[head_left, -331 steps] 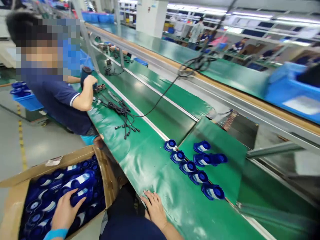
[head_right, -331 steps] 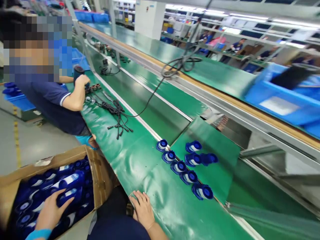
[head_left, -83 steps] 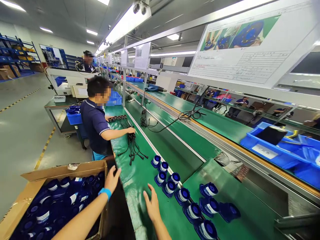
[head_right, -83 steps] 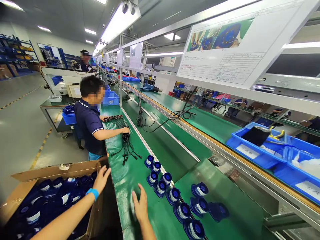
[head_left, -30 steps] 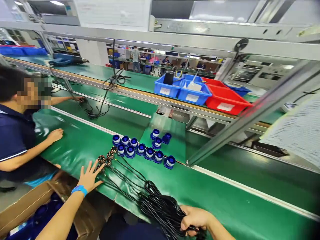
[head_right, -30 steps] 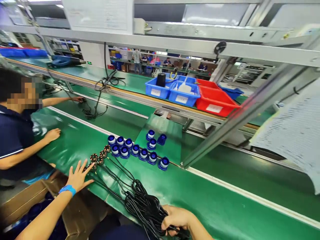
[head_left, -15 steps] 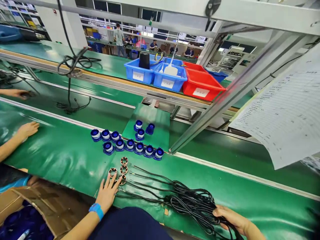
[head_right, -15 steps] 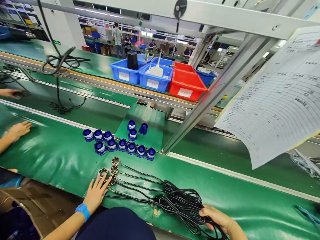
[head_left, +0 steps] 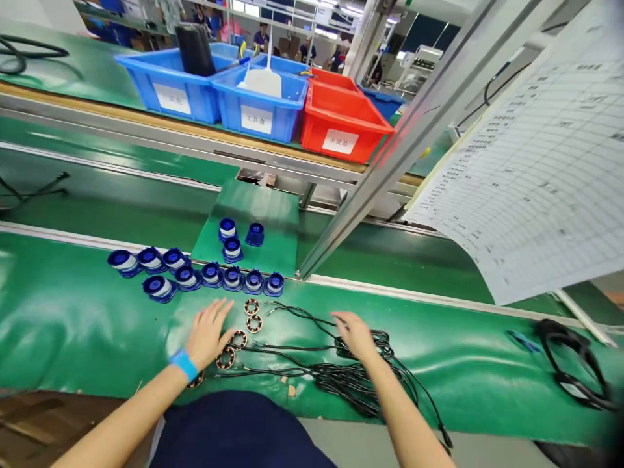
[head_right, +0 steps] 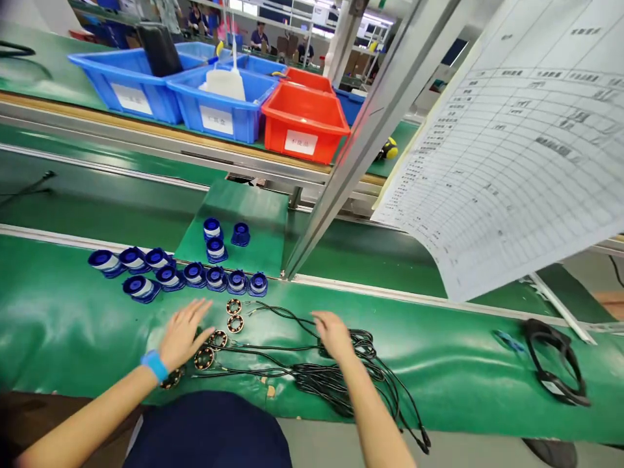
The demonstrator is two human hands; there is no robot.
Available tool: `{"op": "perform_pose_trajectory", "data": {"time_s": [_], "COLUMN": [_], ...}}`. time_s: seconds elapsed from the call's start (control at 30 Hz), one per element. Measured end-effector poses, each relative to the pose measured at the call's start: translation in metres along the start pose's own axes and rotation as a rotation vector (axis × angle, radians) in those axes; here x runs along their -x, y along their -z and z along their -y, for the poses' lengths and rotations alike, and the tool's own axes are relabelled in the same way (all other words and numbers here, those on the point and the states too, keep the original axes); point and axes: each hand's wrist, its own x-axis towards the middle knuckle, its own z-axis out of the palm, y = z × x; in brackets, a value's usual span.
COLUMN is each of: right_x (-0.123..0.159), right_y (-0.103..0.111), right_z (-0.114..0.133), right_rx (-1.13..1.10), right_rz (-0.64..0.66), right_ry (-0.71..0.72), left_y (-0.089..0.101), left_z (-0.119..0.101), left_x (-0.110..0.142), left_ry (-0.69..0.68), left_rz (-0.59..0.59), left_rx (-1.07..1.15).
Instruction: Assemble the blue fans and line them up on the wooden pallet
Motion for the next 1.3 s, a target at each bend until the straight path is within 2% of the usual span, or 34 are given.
{"op": "perform_pose_trajectory", "data": {"time_s": [0.1, 0.17, 0.23, 0.33, 0.4, 0.47, 0.57, 0.67, 0.73, 0.8, 0.9, 1.0, 1.07, 1.17, 1.23, 1.3], "right_x": [-0.064, -0.094, -0.11, -0.105, -0.087, -0.065, -0.039, -0.035, -0.045, -0.063, -0.086, -0.094, -0.092, -0.089, -0.091, -0.097], "right_y": [-0.069, -0.106, -0.131, -0.151, -0.152, -0.144, -0.118, -0.089, -0.075, -0.067, -0.065, -0.064, -0.061, -0.059, -0.062, -0.07], "right_z": [0.088, 0.128, 0.149, 0.151, 0.141, 0.127, 0.111, 0.111, 0.121, 0.133, 0.149, 0.157, 0.157, 0.154, 0.15, 0.146], "right_rx": [-0.016, 0.02, 0.077, 0.196, 0.248, 0.262, 0.247, 0.187, 0.152, 0.158, 0.25, 0.348, 0.403, 0.445, 0.417, 0.367], "right_rz": [0.137, 0.25, 0.324, 0.361, 0.346, 0.302, 0.12, -0.111, -0.174, -0.139, 0.009, 0.094, 0.12, 0.149, 0.149, 0.143], "right_ry": [0.336, 0.466, 0.483, 0.357, 0.265, 0.184, 0.04, 0.004, 0.056, 0.097, 0.1, 0.069, 0.064, 0.164, 0.215, 0.189], "left_y": [0.006, -0.002, -0.015, -0.034, -0.041, -0.043, -0.041, -0.04, -0.042, -0.045, -0.05, -0.054, -0.057, -0.061, -0.063, -0.062], "left_z": [-0.015, -0.026, -0.033, -0.039, -0.041, -0.044, -0.05, -0.053, -0.053, -0.05, -0.047, -0.045, -0.044, -0.042, -0.04, -0.039], "left_x": [-0.085, -0.134, -0.168, -0.192, -0.194, -0.191, -0.183, -0.178, -0.175, -0.172, -0.167, -0.163, -0.16, -0.158, -0.158, -0.157], "left_ry": [-0.175, -0.314, -0.435, -0.528, -0.524, -0.481, -0.374, -0.298, -0.293, -0.295, -0.271, -0.227, -0.201, -0.186, -0.191, -0.208], "left_rz": [0.007, 0.081, 0.181, 0.306, 0.325, 0.294, 0.23, 0.216, 0.202, 0.184, 0.18, 0.158, 0.143, 0.132, 0.127, 0.125], "left_rx": [0.003, -0.019, -0.043, -0.055, -0.041, -0.011, 0.007, 0.024, 0.062, 0.104, 0.15, 0.179, 0.195, 0.204, 0.19, 0.159]}}
